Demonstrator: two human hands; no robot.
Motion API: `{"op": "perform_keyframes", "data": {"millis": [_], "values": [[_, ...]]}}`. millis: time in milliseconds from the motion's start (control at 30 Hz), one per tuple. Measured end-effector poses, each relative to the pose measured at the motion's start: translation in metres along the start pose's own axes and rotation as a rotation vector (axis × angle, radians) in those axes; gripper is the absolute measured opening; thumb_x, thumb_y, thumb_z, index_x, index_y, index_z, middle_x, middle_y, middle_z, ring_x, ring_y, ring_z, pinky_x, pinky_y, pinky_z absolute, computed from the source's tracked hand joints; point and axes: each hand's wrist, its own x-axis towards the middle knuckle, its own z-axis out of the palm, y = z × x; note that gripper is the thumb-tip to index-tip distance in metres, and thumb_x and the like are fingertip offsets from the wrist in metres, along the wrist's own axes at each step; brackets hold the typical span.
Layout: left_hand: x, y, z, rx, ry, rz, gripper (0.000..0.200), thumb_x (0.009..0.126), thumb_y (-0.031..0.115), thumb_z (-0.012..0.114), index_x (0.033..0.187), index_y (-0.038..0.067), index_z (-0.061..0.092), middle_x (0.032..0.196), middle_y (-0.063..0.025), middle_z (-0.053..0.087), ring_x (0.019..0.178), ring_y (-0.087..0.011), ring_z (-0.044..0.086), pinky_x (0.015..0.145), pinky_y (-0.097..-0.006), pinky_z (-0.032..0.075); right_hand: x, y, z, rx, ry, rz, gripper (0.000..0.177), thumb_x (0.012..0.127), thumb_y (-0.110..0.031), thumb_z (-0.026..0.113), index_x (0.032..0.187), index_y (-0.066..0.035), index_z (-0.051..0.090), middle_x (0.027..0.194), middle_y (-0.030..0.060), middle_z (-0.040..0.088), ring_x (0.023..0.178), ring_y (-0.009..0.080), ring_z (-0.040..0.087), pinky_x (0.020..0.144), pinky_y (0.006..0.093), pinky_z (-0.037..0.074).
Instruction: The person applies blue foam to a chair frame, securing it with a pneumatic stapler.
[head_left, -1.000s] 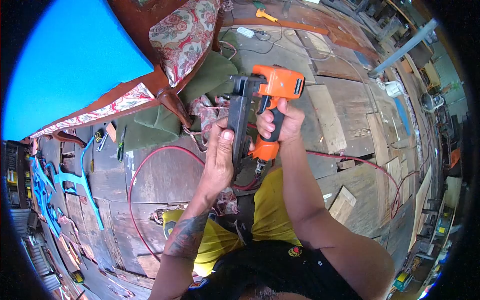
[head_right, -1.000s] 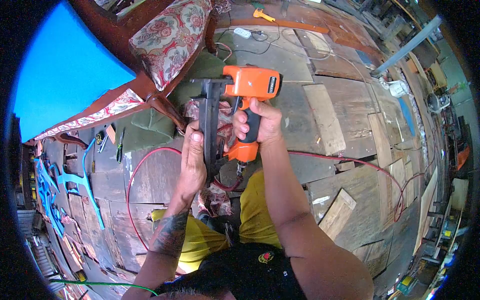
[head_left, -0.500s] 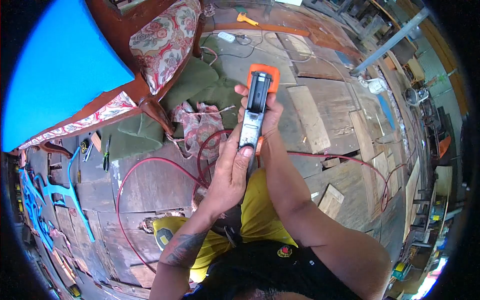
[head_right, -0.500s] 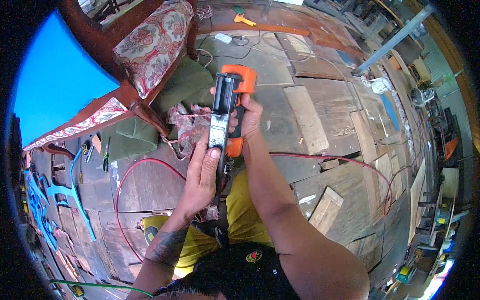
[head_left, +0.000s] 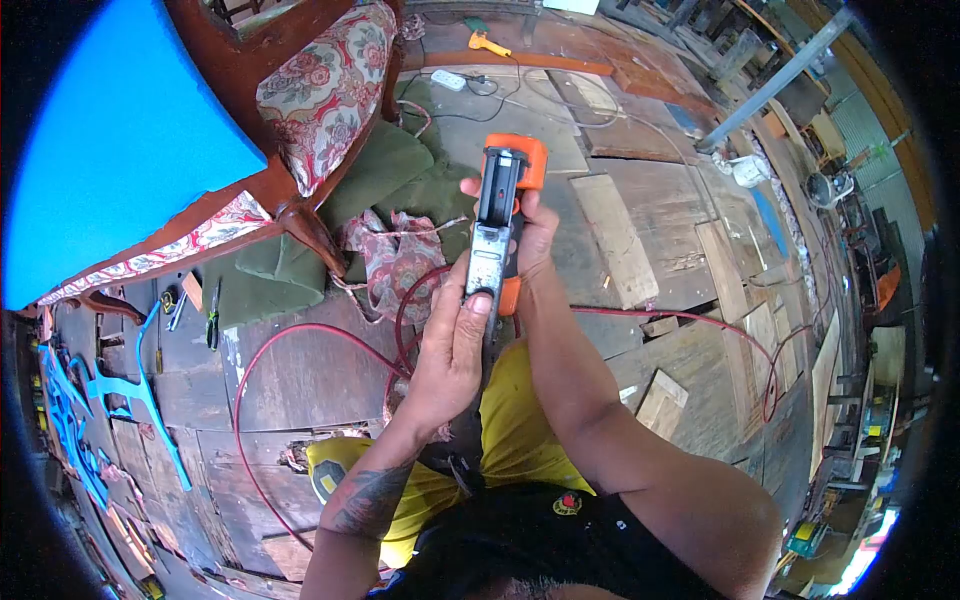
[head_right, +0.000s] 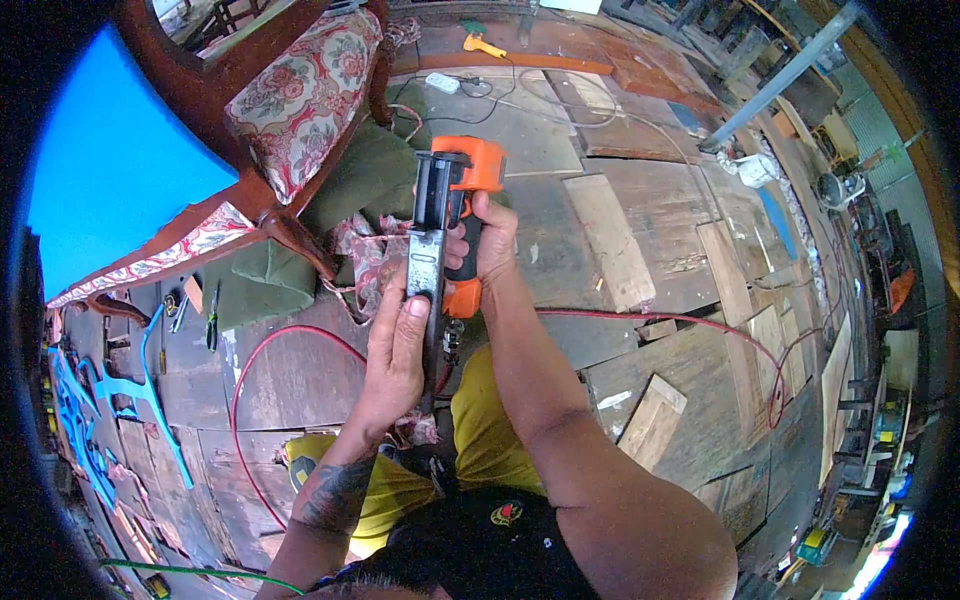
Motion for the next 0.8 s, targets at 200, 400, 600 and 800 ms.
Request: {"op": "perform_keyframes", "data": {"millis": [200,400,600,800], "values": [[0.003,0.016,0.001,-0.022,0.008,0.049,0.046,0.112,0.022,0.040,0.150,-0.004,0.040,0.128,-0.0103,0.059,0.116,-0.0168,0.056,0.106,-0.0324,0.041,-0.003,0.003,0.002,0.020,0.034,-0.023,0.081,0.080,-0.051,0.079,0.143,-0.007,0.053,0.121,0.0257,0.069,0.049,0.0057,0.054,0.042,0.0200,0.047],[0.004,0.016,0.004,-0.167,0.034,0.066,0.045,0.112,0.023,0.040,0.150,-0.002,0.041,0.124,-0.0097,0.061,0.113,-0.0149,0.058,0.104,-0.0314,0.043,-0.005,0.001,0.009,0.066,0.005,0.010,0.076,0.080,-0.046,0.079,0.139,-0.003,0.055,0.096,0.0160,0.072,0.042,0.0036,0.046,0.036,0.0193,0.040],[0.006,0.016,-0.003,-0.077,0.022,0.083,0.039,0.113,0.027,0.038,0.141,0.001,0.048,0.114,-0.0070,0.063,0.107,-0.0135,0.059,0.098,-0.0305,0.046,-0.007,-0.002,0.020,0.095,-0.008,0.081,0.071,0.080,-0.044,0.079,0.132,0.000,0.059,0.065,0.0023,0.058,0.040,0.0064,0.044,0.034,0.0223,0.037],[0.000,0.014,-0.005,-0.021,0.065,0.006,0.039,0.113,0.030,0.036,0.136,0.002,0.050,0.110,-0.0075,0.065,0.103,-0.0130,0.060,0.096,-0.0305,0.047,-0.012,-0.004,0.026,0.101,0.000,0.117,0.063,0.081,-0.044,0.079,0.126,-0.004,0.061,0.062,0.0009,0.051,0.041,0.0117,0.046,0.034,0.0264,0.038]]}}
